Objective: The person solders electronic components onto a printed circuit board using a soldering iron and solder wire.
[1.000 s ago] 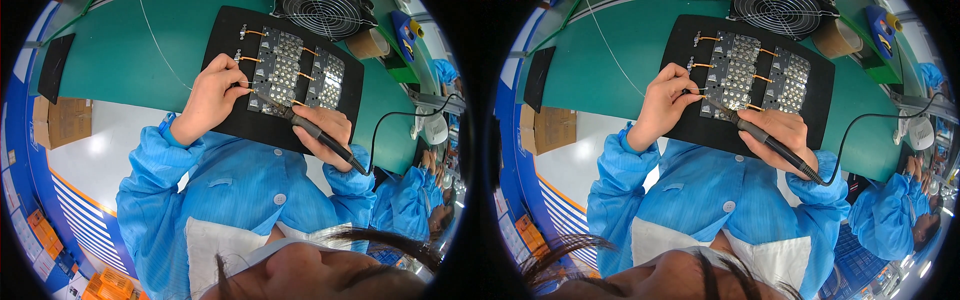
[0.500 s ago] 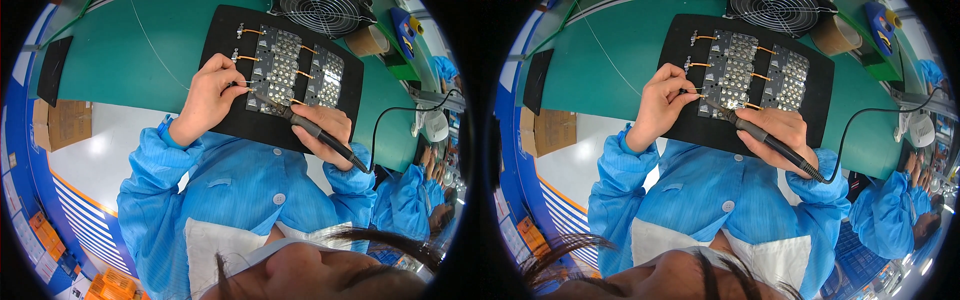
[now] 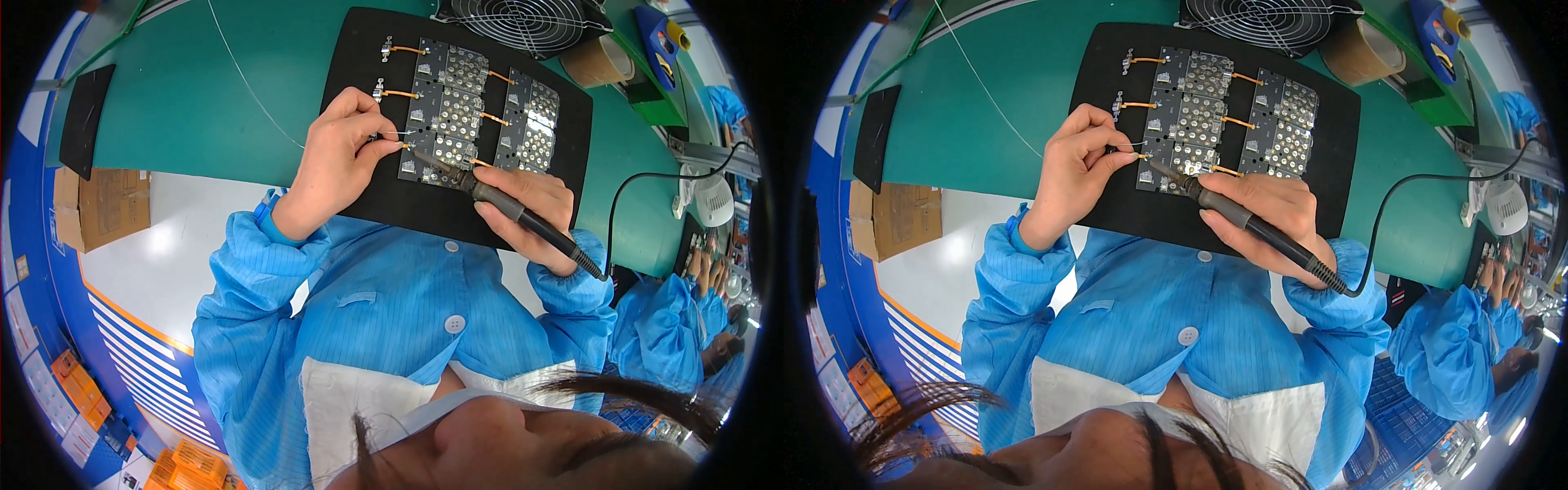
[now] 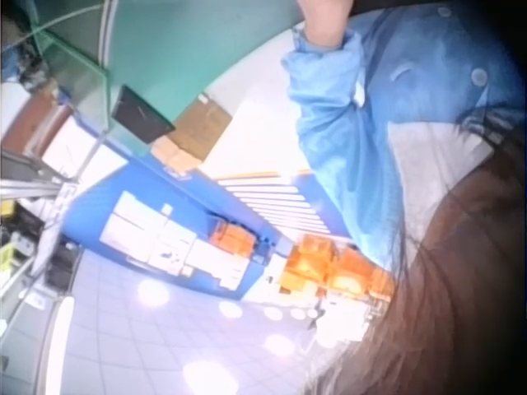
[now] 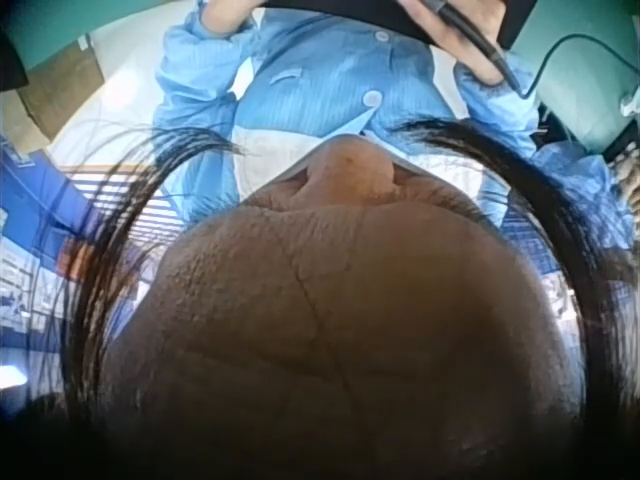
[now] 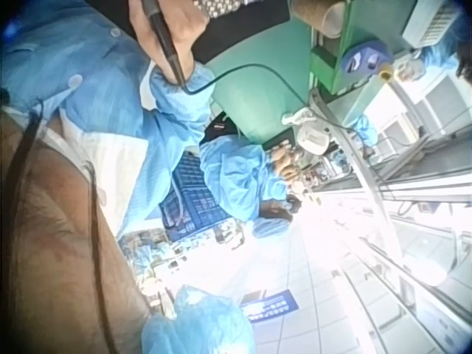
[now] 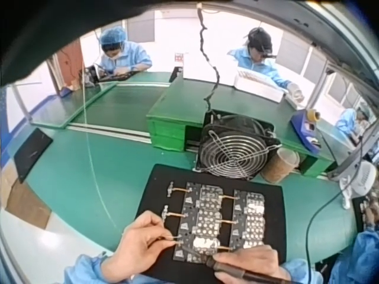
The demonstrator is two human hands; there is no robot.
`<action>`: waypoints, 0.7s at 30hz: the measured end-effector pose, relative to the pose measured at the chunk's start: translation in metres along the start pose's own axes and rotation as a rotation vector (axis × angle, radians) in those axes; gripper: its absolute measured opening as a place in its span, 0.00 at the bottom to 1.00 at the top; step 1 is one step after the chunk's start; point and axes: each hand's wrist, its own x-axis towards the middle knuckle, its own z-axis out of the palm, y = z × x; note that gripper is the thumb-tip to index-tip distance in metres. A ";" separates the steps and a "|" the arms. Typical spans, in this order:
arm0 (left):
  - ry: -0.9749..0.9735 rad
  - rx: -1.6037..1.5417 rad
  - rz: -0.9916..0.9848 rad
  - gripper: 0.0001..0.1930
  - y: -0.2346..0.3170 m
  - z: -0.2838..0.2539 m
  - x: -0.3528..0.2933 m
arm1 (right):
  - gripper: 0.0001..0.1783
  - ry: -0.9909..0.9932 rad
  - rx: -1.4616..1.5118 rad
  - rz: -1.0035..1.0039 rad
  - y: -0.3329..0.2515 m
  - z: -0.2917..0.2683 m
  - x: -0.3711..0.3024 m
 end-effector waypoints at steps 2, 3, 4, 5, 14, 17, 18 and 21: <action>-0.006 0.001 0.001 0.07 0.002 0.002 0.002 | 0.18 0.013 0.005 0.002 0.000 -0.002 -0.001; -0.007 0.014 0.008 0.07 0.003 0.002 0.004 | 0.18 0.000 -0.004 0.009 -0.003 -0.005 -0.001; -0.005 0.026 0.013 0.07 0.004 0.002 0.005 | 0.18 -0.015 -0.012 0.017 -0.004 -0.006 0.000; -0.010 0.027 0.018 0.07 0.003 0.001 0.006 | 0.18 -0.009 -0.014 0.018 -0.003 -0.007 0.000; 0.051 -0.543 -0.148 0.03 0.000 -0.014 0.003 | 0.16 0.226 -0.174 0.023 -0.013 -0.053 -0.015; 0.016 -0.507 -0.176 0.02 0.004 -0.023 0.010 | 0.18 0.464 -0.228 0.250 -0.005 -0.073 -0.037; -0.001 -0.511 -0.158 0.02 0.007 -0.024 0.014 | 0.18 0.556 -0.230 0.320 0.000 -0.079 -0.042; -0.158 -0.455 -0.209 0.00 0.028 -0.022 0.024 | 0.17 0.731 -0.405 0.188 0.031 -0.102 -0.039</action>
